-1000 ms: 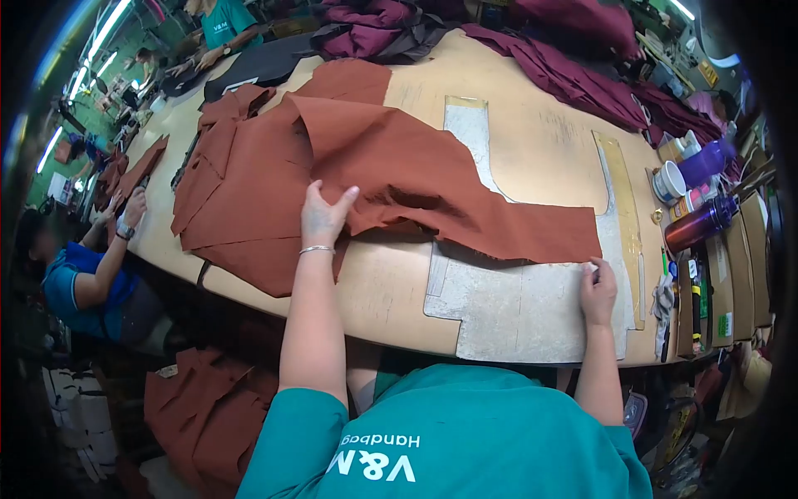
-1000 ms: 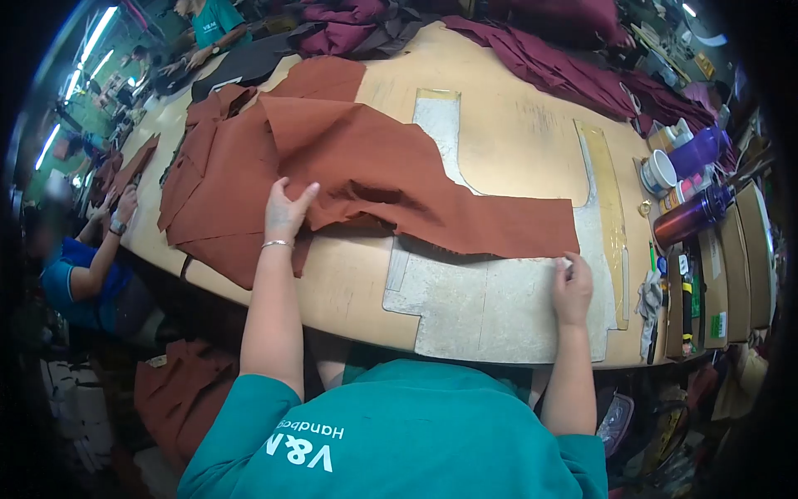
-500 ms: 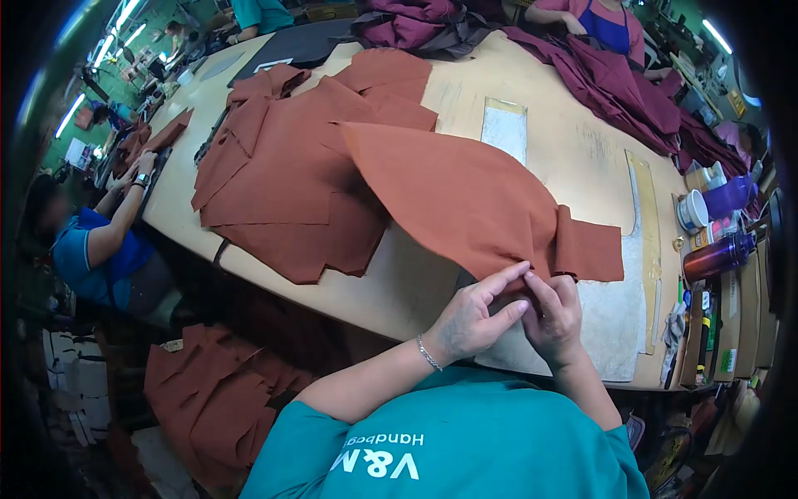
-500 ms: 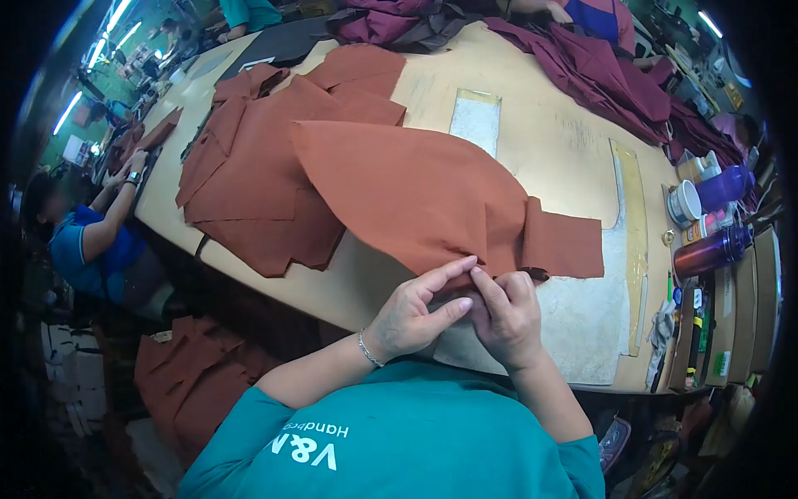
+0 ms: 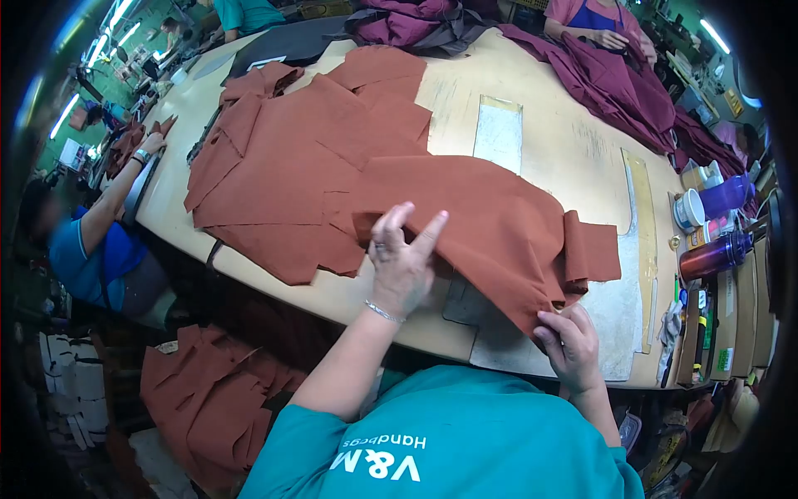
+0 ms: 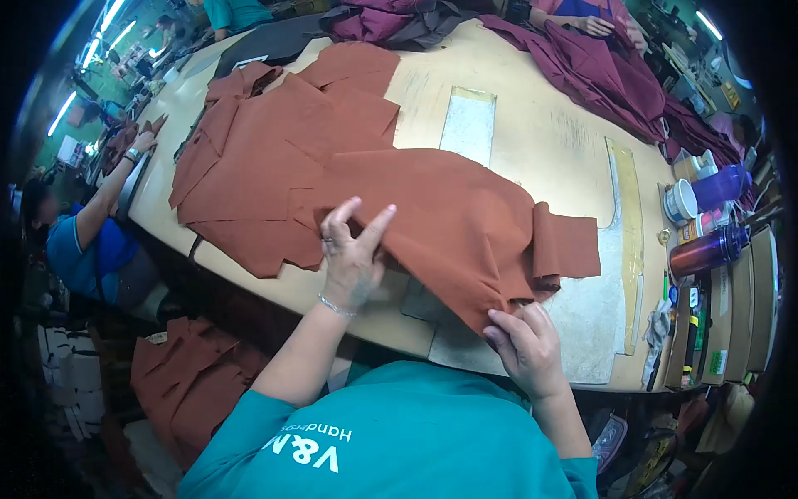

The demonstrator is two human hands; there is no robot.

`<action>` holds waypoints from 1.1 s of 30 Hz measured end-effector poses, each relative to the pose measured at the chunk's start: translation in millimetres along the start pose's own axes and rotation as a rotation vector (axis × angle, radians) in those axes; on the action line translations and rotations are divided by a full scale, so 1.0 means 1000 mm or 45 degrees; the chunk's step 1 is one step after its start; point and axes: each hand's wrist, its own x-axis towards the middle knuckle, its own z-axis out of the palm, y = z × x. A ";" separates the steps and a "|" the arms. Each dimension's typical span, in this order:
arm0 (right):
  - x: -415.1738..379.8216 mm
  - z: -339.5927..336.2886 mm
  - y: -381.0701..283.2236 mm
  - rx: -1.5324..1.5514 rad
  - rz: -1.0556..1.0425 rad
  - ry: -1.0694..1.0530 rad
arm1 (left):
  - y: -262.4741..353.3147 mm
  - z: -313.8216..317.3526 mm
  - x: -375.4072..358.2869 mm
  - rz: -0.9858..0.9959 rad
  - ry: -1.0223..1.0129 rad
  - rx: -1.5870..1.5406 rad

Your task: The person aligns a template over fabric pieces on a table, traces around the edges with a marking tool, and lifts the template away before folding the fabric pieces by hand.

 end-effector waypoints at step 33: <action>-0.027 -0.130 -0.027 -0.149 0.223 -0.360 | 0.044 -0.121 0.010 0.418 -0.758 -0.582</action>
